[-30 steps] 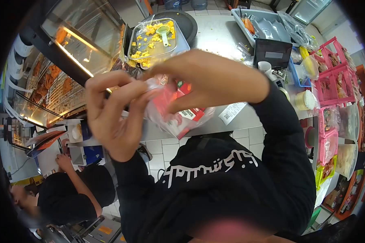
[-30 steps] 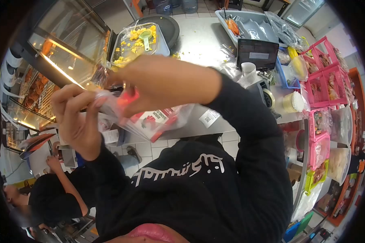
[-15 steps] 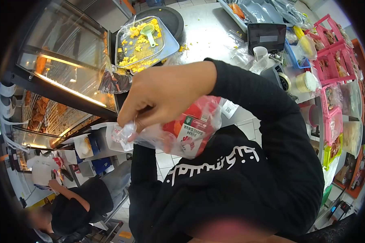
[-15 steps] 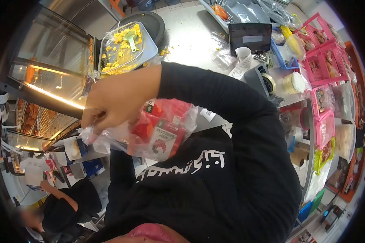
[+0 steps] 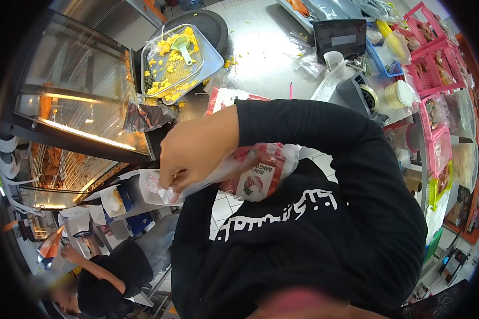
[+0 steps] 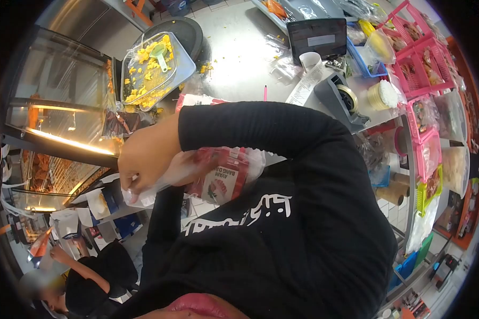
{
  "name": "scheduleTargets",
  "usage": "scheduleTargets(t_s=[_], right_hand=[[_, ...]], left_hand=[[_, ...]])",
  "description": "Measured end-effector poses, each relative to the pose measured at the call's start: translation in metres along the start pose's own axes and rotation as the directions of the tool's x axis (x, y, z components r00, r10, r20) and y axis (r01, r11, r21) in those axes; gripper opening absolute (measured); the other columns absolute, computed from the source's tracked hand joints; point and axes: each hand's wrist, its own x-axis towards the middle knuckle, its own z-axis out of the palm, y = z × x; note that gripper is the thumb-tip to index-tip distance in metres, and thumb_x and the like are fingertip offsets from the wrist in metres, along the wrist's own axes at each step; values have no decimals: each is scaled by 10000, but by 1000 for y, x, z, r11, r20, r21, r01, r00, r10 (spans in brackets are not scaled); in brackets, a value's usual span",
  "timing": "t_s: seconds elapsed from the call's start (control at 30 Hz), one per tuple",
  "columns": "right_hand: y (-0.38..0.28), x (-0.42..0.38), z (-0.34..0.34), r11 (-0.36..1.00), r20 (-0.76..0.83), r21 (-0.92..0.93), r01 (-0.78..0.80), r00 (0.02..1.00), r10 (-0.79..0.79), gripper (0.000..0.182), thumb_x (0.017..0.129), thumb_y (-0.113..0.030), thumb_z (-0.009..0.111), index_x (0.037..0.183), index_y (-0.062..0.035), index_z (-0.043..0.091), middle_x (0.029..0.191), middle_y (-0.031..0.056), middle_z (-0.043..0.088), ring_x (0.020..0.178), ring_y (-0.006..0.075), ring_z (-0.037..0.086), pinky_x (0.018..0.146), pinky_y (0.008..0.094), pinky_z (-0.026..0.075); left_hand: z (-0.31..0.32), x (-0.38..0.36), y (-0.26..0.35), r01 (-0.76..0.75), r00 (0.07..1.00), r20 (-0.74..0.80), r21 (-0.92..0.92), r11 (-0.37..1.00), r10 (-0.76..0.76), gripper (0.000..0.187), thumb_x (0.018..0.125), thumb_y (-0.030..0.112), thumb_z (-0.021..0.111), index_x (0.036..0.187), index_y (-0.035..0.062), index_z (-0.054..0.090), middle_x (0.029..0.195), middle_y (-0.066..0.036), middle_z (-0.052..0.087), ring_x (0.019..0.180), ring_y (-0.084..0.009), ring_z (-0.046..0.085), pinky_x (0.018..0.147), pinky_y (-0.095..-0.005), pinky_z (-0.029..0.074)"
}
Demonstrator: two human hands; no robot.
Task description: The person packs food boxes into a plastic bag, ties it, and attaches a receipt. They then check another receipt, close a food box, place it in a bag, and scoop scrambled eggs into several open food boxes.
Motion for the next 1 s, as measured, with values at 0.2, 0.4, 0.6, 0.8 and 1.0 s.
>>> scheduleTargets(t_s=[0.2,0.4,0.6,0.8,1.0], right_hand=[[-6,-61,-42,959,-333,-96,-268,916,223,160,881,-241,603,866,-86,638,769,67,642,732,226,636,633,337,482],[22,-211,-2,823,-890,225,-522,234,392,224,905,-170,605,1103,-67,598,997,41,652,868,131,626,686,276,511],[32,-284,98,769,-885,167,-617,250,393,568,790,25,649,1316,-97,472,1349,129,446,1189,305,481,886,350,511],[27,-268,-4,823,-911,-260,-505,411,-35,648,791,-83,700,1376,-80,421,1506,217,219,1392,405,229,1108,438,296],[7,-247,-89,962,-921,45,269,385,-64,847,898,-307,605,1515,-129,54,1559,206,63,1448,331,74,1148,418,153]], left_hand=[[-1,5,20,-111,991,-120,-415,903,66,465,939,418,480,1146,11,566,1133,-176,629,1069,-268,605,1017,-381,361],[-17,14,34,-385,904,-416,-700,602,94,260,939,299,447,770,102,450,766,-50,496,927,-246,561,1030,-454,348],[-81,12,93,-541,828,-515,-625,563,224,276,965,300,420,732,164,367,633,11,357,654,-131,404,1006,-409,332],[-132,-13,172,-564,731,-634,-353,747,252,206,972,315,428,904,123,399,800,-17,421,781,-139,447,971,-377,369],[-158,-6,238,-479,596,-776,-137,867,207,267,980,331,436,1077,83,432,968,-45,485,907,-147,489,935,-346,407]])
